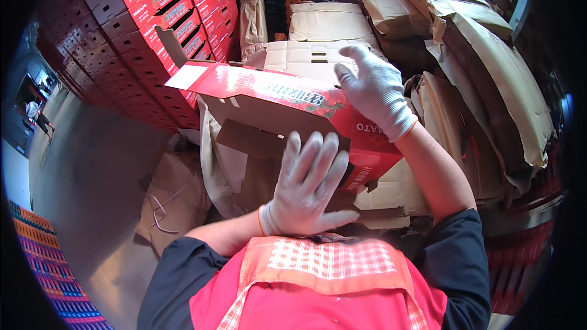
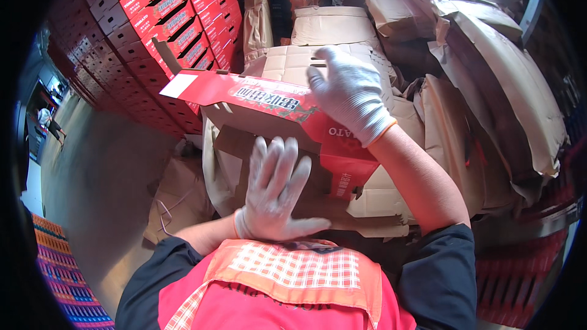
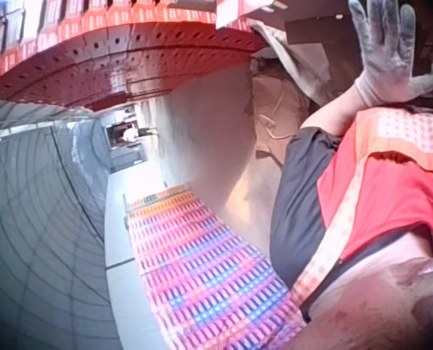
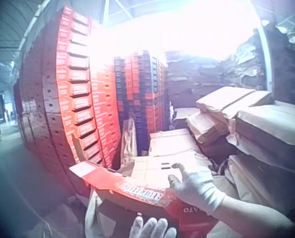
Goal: The person folds flat cardboard sheets into red rectangular boxes, tucks flaps to form the structure, and stacks the completed boxes. The person repeats this process multiple times in a warehouse setting.
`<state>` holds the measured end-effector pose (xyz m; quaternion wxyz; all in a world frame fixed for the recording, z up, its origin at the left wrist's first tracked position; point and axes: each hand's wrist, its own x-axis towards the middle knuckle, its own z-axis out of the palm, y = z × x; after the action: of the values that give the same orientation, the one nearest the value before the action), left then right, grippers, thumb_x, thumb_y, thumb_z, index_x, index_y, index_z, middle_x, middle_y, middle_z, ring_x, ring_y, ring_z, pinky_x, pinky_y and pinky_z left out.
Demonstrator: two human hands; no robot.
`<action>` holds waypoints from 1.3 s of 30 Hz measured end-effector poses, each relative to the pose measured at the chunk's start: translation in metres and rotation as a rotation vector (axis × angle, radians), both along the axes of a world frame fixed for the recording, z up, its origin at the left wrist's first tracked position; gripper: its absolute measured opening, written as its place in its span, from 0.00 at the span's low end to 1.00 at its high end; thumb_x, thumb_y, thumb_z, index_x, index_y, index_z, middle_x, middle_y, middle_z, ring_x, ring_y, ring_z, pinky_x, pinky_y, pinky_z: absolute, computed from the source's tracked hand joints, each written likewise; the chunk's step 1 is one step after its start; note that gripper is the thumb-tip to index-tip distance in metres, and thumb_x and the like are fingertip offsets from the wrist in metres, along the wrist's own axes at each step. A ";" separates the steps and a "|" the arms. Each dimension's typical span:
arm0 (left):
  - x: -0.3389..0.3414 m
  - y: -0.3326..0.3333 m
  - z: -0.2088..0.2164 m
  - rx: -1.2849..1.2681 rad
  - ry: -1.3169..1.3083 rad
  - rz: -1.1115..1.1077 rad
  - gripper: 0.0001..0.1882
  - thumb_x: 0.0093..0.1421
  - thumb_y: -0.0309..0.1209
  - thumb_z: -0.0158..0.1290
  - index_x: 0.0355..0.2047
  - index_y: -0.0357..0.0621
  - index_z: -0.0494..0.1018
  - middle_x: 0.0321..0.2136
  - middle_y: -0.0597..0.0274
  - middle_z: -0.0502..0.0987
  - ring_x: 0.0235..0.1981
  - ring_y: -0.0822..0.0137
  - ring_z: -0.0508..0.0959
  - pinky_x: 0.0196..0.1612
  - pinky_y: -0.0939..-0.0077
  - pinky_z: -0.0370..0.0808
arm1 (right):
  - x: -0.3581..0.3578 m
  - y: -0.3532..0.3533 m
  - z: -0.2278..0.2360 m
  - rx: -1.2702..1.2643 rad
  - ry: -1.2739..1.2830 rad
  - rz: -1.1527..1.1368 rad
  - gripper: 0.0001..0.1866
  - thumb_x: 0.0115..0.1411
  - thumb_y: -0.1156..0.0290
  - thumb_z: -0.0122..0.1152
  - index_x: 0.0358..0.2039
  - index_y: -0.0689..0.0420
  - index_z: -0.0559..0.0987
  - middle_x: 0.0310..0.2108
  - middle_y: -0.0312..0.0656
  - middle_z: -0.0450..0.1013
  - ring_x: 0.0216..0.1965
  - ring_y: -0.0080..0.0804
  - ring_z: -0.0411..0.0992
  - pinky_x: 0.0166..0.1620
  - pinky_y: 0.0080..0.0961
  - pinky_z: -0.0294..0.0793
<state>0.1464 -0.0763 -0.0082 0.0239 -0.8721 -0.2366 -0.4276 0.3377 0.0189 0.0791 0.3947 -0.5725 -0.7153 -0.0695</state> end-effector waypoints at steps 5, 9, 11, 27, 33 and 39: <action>0.033 0.106 0.081 -0.343 0.418 0.124 0.56 0.34 0.74 0.61 0.49 0.35 0.70 0.45 0.43 0.70 0.53 0.44 0.68 0.59 0.52 0.63 | 0.018 -0.006 0.001 -0.241 0.003 0.036 0.24 0.56 0.60 0.65 0.49 0.59 0.72 0.45 0.60 0.75 0.44 0.57 0.76 0.48 0.43 0.74; 0.044 0.132 0.080 -0.300 0.498 0.036 0.53 0.36 0.76 0.59 0.43 0.35 0.74 0.38 0.42 0.77 0.40 0.47 0.79 0.47 0.59 0.74 | 0.051 -0.018 0.007 -0.001 -0.155 0.041 0.22 0.58 0.64 0.65 0.50 0.60 0.73 0.43 0.58 0.76 0.44 0.54 0.77 0.47 0.38 0.77; 0.045 0.128 0.075 -0.245 0.436 0.057 0.50 0.36 0.75 0.59 0.38 0.36 0.74 0.36 0.45 0.77 0.39 0.48 0.79 0.46 0.58 0.73 | 0.070 -0.021 0.013 -0.189 -0.073 0.025 0.16 0.61 0.65 0.63 0.46 0.61 0.76 0.32 0.53 0.79 0.35 0.51 0.80 0.40 0.35 0.79; 0.034 0.106 0.046 -0.434 -0.062 -0.127 0.60 0.46 0.70 0.59 0.61 0.28 0.60 0.52 0.38 0.70 0.56 0.45 0.69 0.61 0.58 0.63 | 0.029 0.027 0.003 -0.406 -0.147 0.020 0.15 0.64 0.60 0.55 0.30 0.58 0.81 0.29 0.52 0.78 0.33 0.55 0.77 0.40 0.40 0.76; 0.011 0.132 0.024 -0.794 -0.643 -0.477 0.39 0.66 0.48 0.54 0.65 0.30 0.57 0.57 0.44 0.71 0.58 0.58 0.71 0.60 0.69 0.67 | -0.003 -0.007 0.001 -0.311 -0.332 0.395 0.32 0.48 0.62 0.65 0.55 0.54 0.73 0.42 0.54 0.77 0.45 0.53 0.76 0.47 0.41 0.75; -0.079 0.047 -0.008 -0.332 0.078 -0.168 0.44 0.51 0.50 0.66 0.62 0.38 0.66 0.57 0.44 0.72 0.59 0.44 0.71 0.64 0.45 0.61 | 0.094 0.021 -0.012 -0.492 0.546 0.444 0.42 0.47 0.72 0.69 0.64 0.66 0.65 0.57 0.52 0.70 0.52 0.32 0.72 0.55 0.25 0.71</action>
<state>0.0671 -0.0295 -0.0163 -0.1467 -0.8966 -0.2293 -0.3492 0.4313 0.0403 0.0674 0.4264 -0.4791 -0.6858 0.3439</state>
